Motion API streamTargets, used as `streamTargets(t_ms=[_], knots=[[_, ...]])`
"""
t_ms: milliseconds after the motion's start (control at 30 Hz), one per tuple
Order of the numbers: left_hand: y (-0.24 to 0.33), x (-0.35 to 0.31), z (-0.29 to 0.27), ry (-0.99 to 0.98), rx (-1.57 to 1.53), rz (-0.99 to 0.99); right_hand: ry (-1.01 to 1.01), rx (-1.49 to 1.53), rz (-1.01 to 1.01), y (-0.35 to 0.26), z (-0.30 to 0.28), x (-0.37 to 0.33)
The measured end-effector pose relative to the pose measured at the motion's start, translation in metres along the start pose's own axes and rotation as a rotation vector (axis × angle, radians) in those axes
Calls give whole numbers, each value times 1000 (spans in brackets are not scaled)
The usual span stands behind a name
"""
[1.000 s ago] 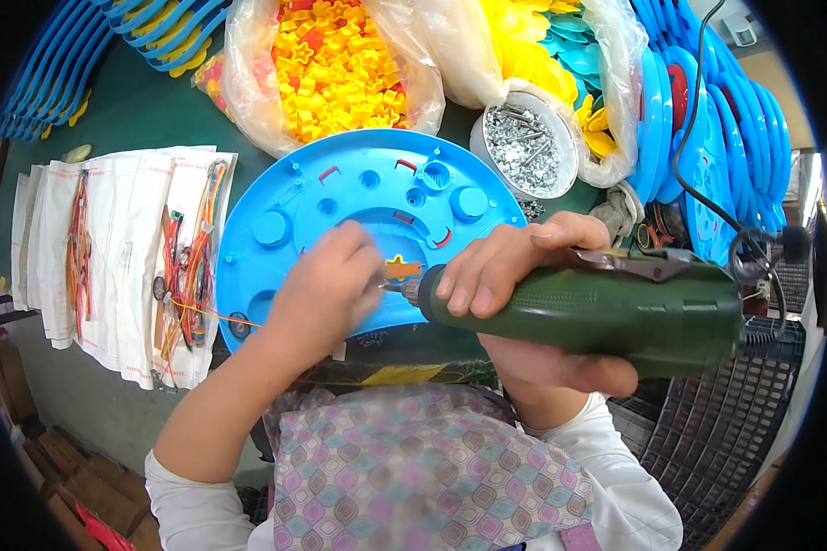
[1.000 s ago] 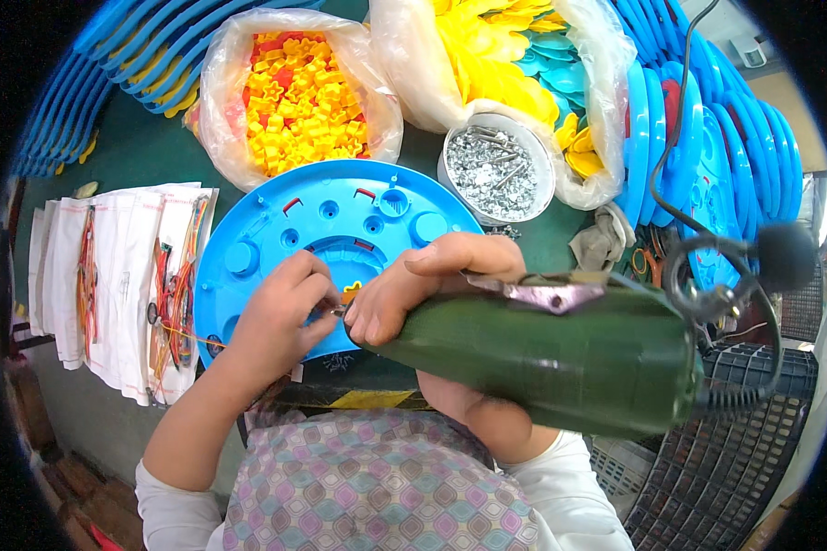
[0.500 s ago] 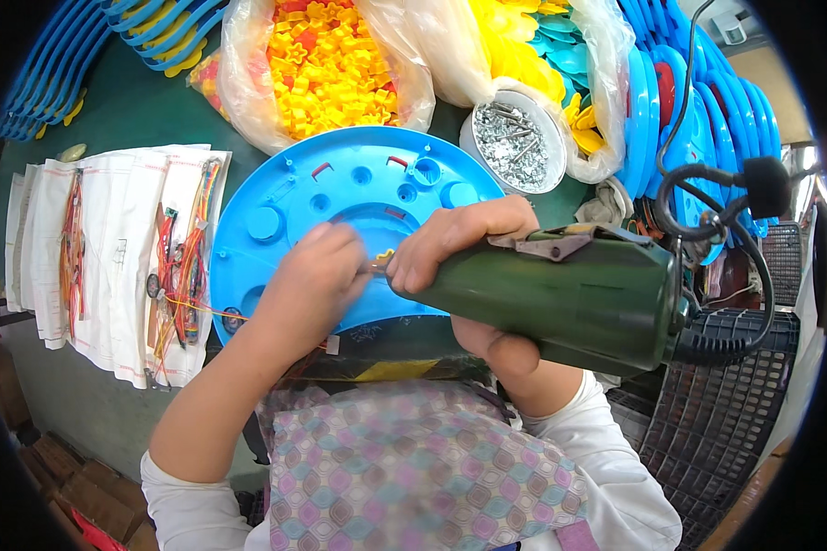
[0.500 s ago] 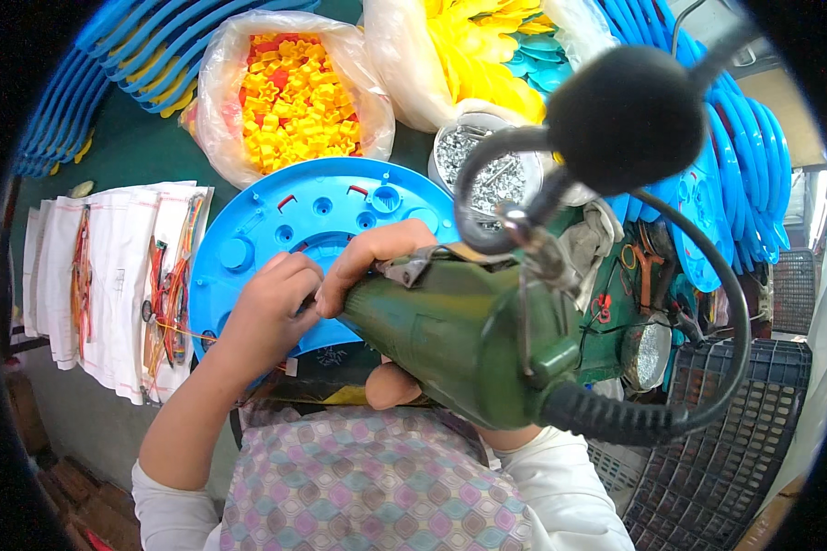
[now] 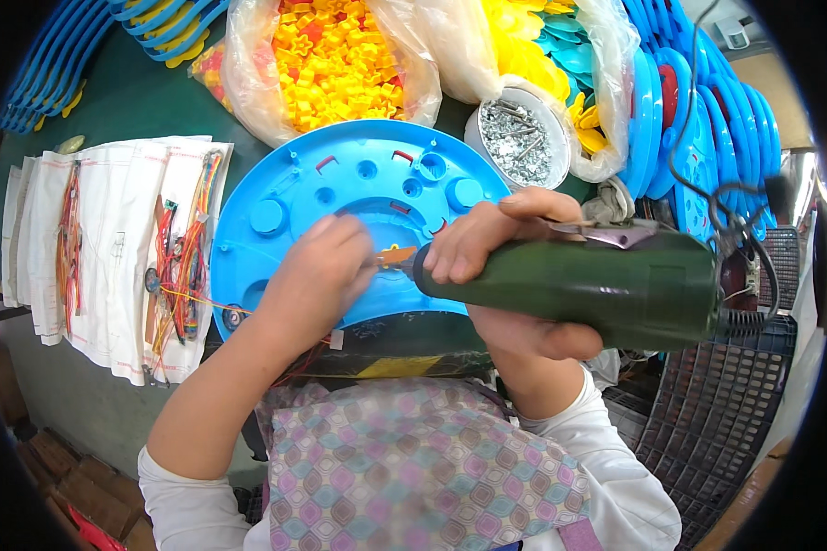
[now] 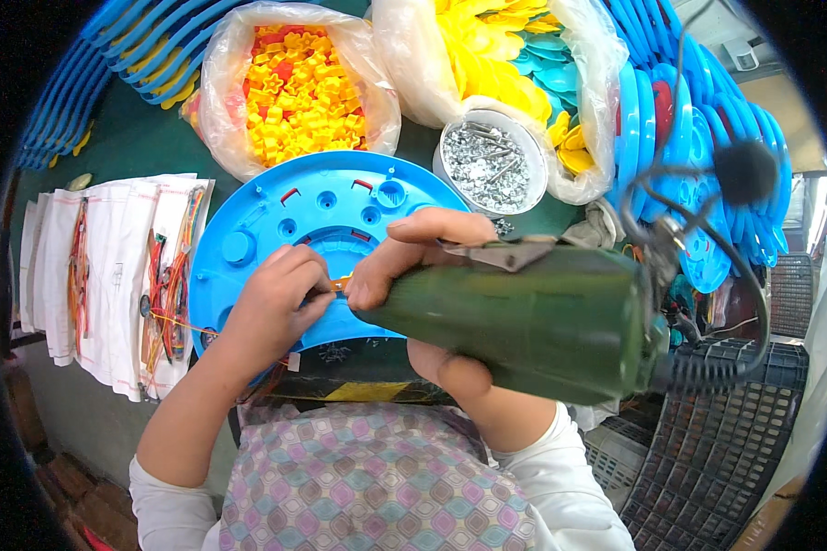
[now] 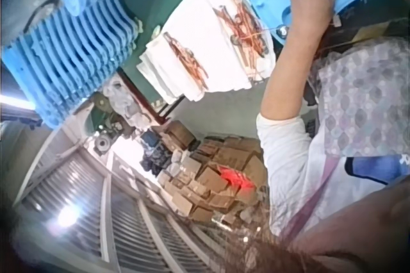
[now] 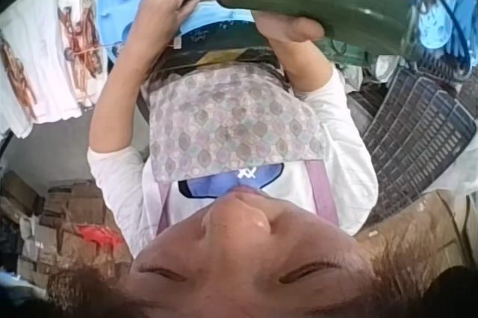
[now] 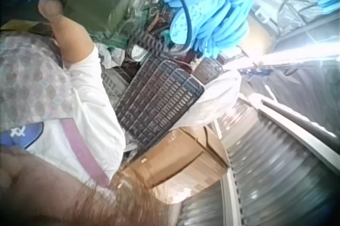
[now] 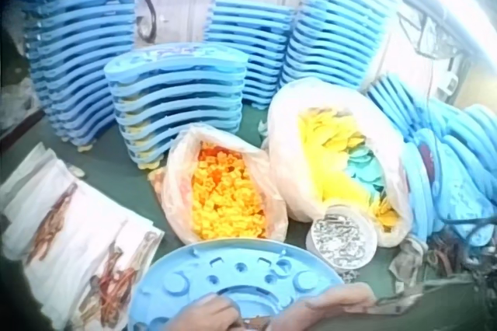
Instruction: The person assembles small plastic toys by placing star-shaped pieces into a blue plastic tray and using a green electric screwdriver to fasten screws. The person repeatedly picks up components, aligns them in the tray, and drives screws to secure the parts.
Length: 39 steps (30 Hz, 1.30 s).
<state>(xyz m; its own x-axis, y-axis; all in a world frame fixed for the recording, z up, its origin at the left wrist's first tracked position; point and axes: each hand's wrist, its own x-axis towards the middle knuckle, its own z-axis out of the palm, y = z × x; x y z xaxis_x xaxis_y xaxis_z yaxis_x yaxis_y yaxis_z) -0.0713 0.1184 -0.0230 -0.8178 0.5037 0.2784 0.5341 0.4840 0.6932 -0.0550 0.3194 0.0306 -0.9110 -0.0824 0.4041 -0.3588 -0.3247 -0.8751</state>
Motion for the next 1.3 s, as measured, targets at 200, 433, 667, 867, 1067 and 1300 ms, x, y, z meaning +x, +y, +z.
streamTargets(t_ms=[200, 433, 667, 867, 1067, 1300], knots=[[-1, -1, 0, -5, -2, 2, 53, -103, 69, -7, 7, 2], [-1, -1, -2, -23, -19, 9, -57, 4, -47, 12, -4, 2], [-2, -1, -1, -15, -11, 20, -92, 72, -29, 13, -1, 4], [-2, -2, -1, -19, -17, 19, -32, -86, 137, 3, 2, 5], [0, 0, -1, -17, -33, 33, -51, -100, 170, 9, 11, 20], [4, -1, -12, -82, -96, -17, -9, 233, 65, -10, -7, 4]])
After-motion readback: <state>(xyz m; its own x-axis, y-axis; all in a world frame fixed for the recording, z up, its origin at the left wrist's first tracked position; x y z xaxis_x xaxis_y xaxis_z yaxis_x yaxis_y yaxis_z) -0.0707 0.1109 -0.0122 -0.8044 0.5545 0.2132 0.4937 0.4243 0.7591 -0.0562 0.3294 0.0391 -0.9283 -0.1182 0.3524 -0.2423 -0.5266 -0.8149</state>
